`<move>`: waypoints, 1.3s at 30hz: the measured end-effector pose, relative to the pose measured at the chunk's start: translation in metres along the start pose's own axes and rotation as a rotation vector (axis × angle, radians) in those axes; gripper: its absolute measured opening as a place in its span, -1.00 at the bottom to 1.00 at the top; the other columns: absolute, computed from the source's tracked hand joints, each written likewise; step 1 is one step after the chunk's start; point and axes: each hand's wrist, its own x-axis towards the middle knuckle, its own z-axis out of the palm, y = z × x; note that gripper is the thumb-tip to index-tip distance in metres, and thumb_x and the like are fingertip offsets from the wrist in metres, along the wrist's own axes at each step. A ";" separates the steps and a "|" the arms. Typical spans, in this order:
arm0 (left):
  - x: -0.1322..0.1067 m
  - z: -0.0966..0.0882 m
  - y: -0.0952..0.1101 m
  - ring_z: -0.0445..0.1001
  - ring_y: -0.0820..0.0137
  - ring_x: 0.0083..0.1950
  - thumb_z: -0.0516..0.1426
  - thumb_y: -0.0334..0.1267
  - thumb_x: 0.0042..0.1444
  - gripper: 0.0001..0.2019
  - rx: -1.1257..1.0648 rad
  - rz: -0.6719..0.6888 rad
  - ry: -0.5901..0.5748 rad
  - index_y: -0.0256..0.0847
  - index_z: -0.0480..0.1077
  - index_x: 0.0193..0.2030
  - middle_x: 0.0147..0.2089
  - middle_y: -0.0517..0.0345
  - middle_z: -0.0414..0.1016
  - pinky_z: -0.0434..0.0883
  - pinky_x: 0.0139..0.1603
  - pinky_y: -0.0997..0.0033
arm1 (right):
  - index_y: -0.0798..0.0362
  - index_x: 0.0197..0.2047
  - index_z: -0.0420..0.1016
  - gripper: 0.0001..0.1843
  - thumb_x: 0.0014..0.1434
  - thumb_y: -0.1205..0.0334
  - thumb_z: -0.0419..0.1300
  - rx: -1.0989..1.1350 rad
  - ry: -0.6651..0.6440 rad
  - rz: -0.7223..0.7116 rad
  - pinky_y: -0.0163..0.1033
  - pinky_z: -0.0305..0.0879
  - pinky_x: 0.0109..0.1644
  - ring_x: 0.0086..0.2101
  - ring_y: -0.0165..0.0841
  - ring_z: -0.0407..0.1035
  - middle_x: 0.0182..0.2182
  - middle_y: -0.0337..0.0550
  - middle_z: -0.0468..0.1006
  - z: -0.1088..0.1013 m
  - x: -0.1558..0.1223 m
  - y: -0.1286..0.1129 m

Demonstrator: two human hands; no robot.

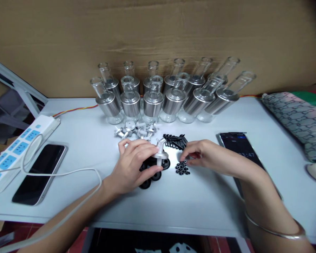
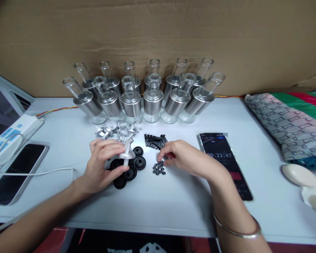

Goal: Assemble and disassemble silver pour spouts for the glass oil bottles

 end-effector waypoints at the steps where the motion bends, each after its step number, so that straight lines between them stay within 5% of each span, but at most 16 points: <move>1: 0.000 0.000 0.000 0.41 0.29 -0.04 0.07 -0.17 0.28 -0.75 -0.001 0.000 -0.001 -0.16 0.20 0.04 -0.14 0.08 0.52 0.15 -0.05 0.22 | 0.02 -0.38 0.60 -0.79 0.07 0.43 0.14 0.001 -0.013 0.009 -0.39 0.36 -0.42 -0.47 -0.45 0.46 -0.44 -0.23 0.60 -0.001 0.000 -0.001; 5: 0.001 -0.001 0.001 0.41 0.29 -0.05 0.06 -0.18 0.28 -0.75 -0.004 0.011 -0.008 -0.17 0.20 0.05 -0.14 0.08 0.52 0.14 -0.05 0.22 | 0.04 -0.39 0.56 -0.87 0.08 0.36 0.17 -0.036 0.035 0.070 -0.38 0.30 -0.49 -0.54 -0.47 0.38 -0.53 -0.27 0.54 -0.006 0.000 -0.005; 9: 0.001 -0.001 0.002 0.42 0.31 -0.05 0.03 -0.17 0.31 -0.77 0.000 0.021 -0.013 -0.18 0.20 0.04 -0.14 0.07 0.52 0.14 -0.05 0.23 | 0.06 -0.37 0.49 -0.94 0.09 0.26 0.23 0.053 0.307 0.098 -0.31 0.38 -0.32 -0.42 -0.41 0.44 -0.42 -0.21 0.56 -0.006 0.001 -0.012; 16: 0.000 0.003 0.004 0.44 0.35 -0.07 -0.03 -0.15 0.34 -0.78 0.015 0.042 -0.038 -0.21 0.19 0.02 -0.14 0.07 0.54 0.14 -0.04 0.25 | 0.06 -0.33 0.52 -0.97 0.11 0.30 0.27 0.253 0.602 -0.134 -0.27 0.42 -0.28 -0.34 -0.36 0.49 -0.37 -0.15 0.60 0.019 0.013 -0.033; 32: -0.001 0.002 0.007 0.40 0.33 -0.03 -0.06 -0.18 0.35 -0.78 0.046 0.014 -0.107 -0.24 0.19 0.03 -0.11 0.04 0.53 0.10 0.00 0.25 | -0.05 -0.12 0.57 -0.74 0.20 0.44 0.16 0.178 0.744 -0.153 -0.30 0.42 -0.20 -0.28 -0.41 0.47 -0.26 -0.18 0.57 0.031 0.015 -0.046; 39: -0.001 0.001 0.006 0.39 0.31 -0.01 -0.06 -0.20 0.35 -0.77 0.042 -0.002 -0.113 -0.25 0.19 0.04 -0.09 0.01 0.52 0.10 0.00 0.25 | -0.05 -0.21 0.58 -0.78 0.11 0.44 0.25 0.230 0.780 -0.183 -0.21 0.43 -0.13 -0.24 -0.34 0.49 -0.30 -0.20 0.61 0.032 0.014 -0.042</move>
